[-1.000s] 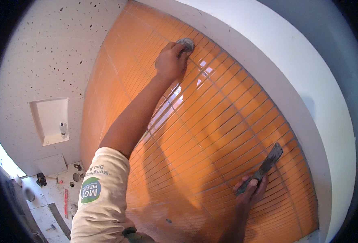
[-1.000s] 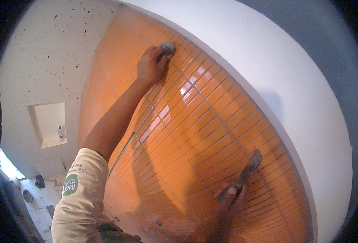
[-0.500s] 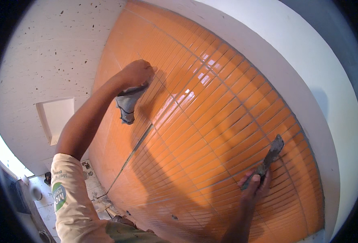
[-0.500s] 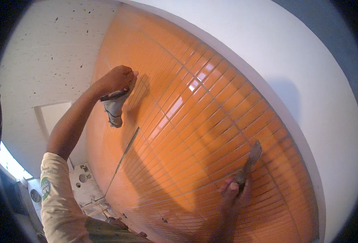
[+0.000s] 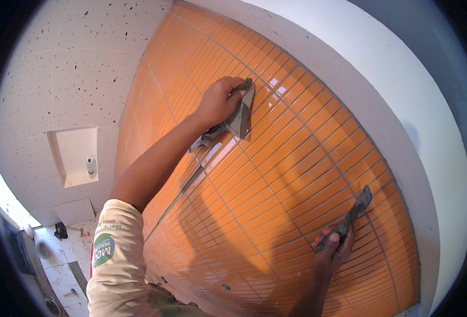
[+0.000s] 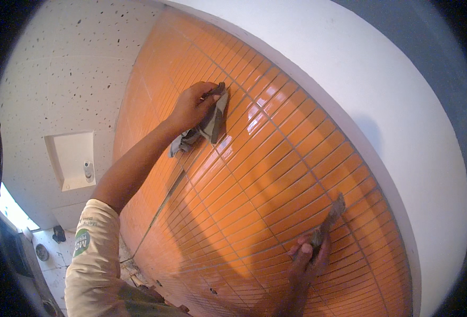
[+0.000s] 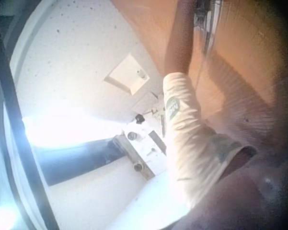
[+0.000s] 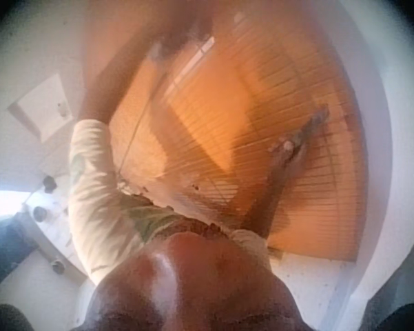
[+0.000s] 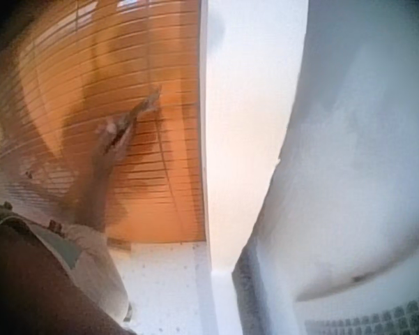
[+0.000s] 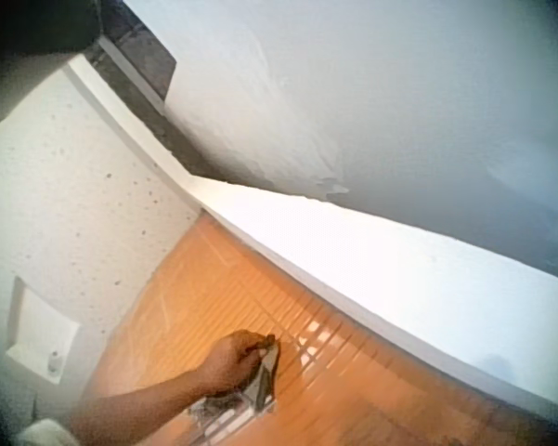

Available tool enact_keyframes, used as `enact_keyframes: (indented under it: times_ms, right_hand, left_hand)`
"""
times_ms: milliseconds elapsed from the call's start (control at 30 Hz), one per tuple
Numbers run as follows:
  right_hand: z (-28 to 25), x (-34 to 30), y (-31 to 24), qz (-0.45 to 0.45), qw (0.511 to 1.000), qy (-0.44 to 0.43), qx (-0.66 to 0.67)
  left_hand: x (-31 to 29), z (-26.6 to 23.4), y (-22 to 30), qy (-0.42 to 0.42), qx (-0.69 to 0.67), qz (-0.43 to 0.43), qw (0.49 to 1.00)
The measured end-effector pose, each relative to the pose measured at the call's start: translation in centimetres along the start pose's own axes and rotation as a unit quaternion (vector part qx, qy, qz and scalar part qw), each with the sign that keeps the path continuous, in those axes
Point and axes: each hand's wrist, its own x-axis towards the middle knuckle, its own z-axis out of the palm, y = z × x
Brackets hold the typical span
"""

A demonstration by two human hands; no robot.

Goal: The person applies grout to the joints of orange wall tiles using a rubber float and a cloth. They repeatedly wipe the tile surface to remove excess grout and clean the joints, occasionally dipping the cloth into a bucket of water to rinse it.

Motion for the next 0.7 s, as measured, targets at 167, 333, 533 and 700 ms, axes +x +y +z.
enact_keyframes:
  times_ms: [167, 333, 533, 700]
  right_hand:
    - [-0.1, -0.2, 0.2, -0.002, 1.0, 0.01, -0.006]
    - [0.0, -0.3, 0.7, -0.015, 1.0, 0.019, 0.018]
    - [-0.2, 0.1, 0.9, -0.044, 0.999, -0.011, -0.004]
    - [-0.7, 0.1, 0.4, -0.034, 0.998, -0.026, -0.046]
  left_hand:
    - [1.4, 1.7, 0.2, 0.038, -0.029, -0.038, 0.998]
    - [2.7, 1.7, 1.3, 0.07, 0.001, 0.034, 0.997]
    - [4.7, 0.4, 2.1, -0.012, 0.129, 0.132, 0.983]
    - [5.8, -0.2, 4.3, -0.109, 0.231, 0.124, 0.959]
